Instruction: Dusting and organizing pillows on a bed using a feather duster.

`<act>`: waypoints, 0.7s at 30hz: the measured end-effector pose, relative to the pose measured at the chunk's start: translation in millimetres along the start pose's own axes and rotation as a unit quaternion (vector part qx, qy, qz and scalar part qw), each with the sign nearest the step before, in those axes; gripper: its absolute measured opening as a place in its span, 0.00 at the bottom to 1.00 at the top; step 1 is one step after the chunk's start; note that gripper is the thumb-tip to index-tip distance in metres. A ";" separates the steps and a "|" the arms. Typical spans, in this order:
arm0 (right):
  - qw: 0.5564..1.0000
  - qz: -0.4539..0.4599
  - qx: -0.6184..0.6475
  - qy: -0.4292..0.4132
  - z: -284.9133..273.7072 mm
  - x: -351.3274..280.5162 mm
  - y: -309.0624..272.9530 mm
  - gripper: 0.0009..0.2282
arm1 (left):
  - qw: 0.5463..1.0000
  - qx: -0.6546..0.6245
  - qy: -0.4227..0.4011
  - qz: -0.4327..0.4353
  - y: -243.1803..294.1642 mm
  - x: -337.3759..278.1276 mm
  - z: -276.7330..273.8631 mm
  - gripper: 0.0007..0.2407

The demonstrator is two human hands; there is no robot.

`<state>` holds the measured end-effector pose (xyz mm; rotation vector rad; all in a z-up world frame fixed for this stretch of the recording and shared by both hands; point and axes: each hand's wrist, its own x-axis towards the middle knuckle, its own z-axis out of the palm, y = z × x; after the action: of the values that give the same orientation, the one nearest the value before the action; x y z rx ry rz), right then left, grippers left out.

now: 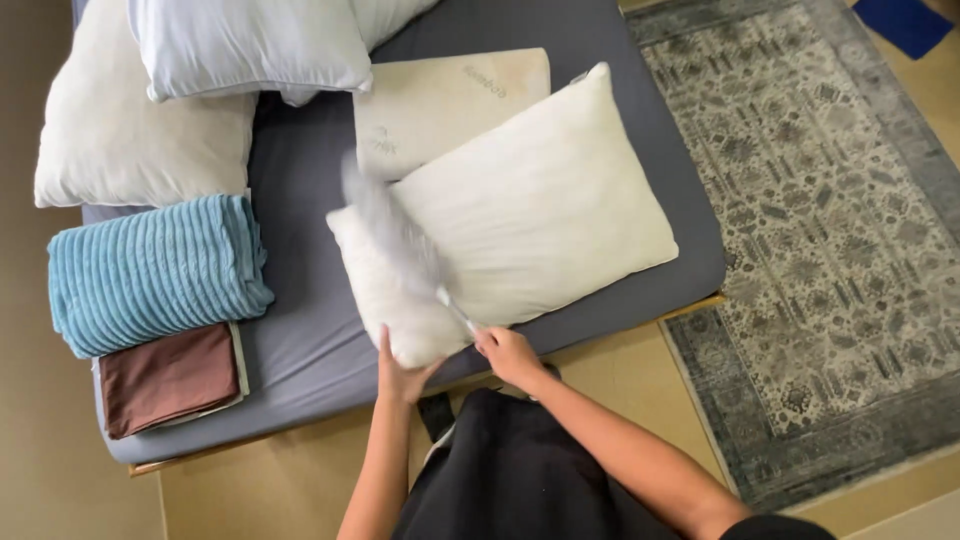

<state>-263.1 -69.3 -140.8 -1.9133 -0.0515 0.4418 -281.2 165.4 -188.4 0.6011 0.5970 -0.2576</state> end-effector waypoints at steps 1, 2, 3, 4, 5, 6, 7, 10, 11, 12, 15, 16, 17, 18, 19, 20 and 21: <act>0.991 0.111 -0.077 -0.021 -2.6 -0.1 11.0 0.16 | 0.998 0.008 0.050 -0.025 -9.6 12.4 -30.6 0.36; 0.990 0.117 -0.075 -0.026 -5.2 -6.8 20.3 0.16 | 0.998 0.007 0.057 -0.028 -10.7 8.9 -39.2 0.36; 0.992 0.084 -0.096 -0.015 -8.2 -14.0 29.4 0.15 | 0.991 0.029 0.123 -0.034 -12.1 4.8 -47.4 0.34; 0.992 0.048 -0.119 -0.002 -15.8 -17.5 37.5 0.14 | 0.981 0.049 0.186 -0.038 -13.5 4.9 -51.1 0.32; 0.992 0.050 -0.119 -0.006 -34.0 -18.7 43.9 0.14 | 0.980 0.048 0.189 -0.040 -15.9 7.5 -49.9 0.32; 0.993 -0.001 -0.119 0.027 -51.1 -19.3 50.3 0.12 | 0.976 0.081 0.203 -0.018 -17.6 10.0 -49.7 0.30; 0.990 -0.053 -0.119 0.059 -68.4 -20.3 56.7 0.10 | 0.969 0.114 0.217 0.004 -19.6 11.9 -49.5 0.28; 0.950 0.075 -0.206 0.221 -169.6 -19.2 -29.2 0.10 | 0.960 0.137 0.230 0.086 -31.4 45.7 -79.4 0.24; 0.951 0.078 -0.208 0.217 -191.4 -20.4 -45.3 0.10 | 0.959 0.135 0.234 0.083 -29.8 44.5 -87.8 0.24; 0.943 -0.008 -0.114 0.313 -215.1 -21.2 -62.0 0.09 | 0.951 0.141 0.252 0.110 -29.6 44.6 -94.4 0.22; 0.893 -0.085 0.009 0.441 -246.0 -9.8 -64.3 0.09 | 0.935 0.162 0.288 0.132 -28.7 43.9 -92.2 0.21; 0.873 -0.073 0.040 0.480 -247.7 -7.4 -55.6 0.09 | 0.925 0.180 0.308 0.128 -27.5 41.6 -89.7 0.21; 0.871 -0.069 0.037 0.485 -237.9 -0.9 22.3 0.09 | 0.927 0.182 0.305 0.123 -31.1 39.3 -88.5 0.21; 0.913 -0.046 -0.093 0.393 -231.4 4.9 94.9 0.10 | 0.923 0.192 0.312 0.120 -29.6 39.8 -86.7 0.21; 0.931 -0.021 -0.220 0.291 -230.0 14.3 161.5 0.10 | 0.919 0.201 0.318 0.117 -28.5 40.0 -84.5 0.21; 0.930 -0.019 -0.218 0.295 -239.3 4.0 178.4 0.10 | 0.919 0.205 0.316 0.116 -31.5 35.7 -83.1 0.21; 0.937 0.083 -0.229 0.251 -248.9 -6.4 195.1 0.12 | 0.920 0.211 0.310 0.112 -34.6 31.3 -81.0 0.21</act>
<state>-221.2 -367.3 -238.1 -2.4514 0.3756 0.0348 -306.0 184.3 -276.4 1.1819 1.0871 0.0351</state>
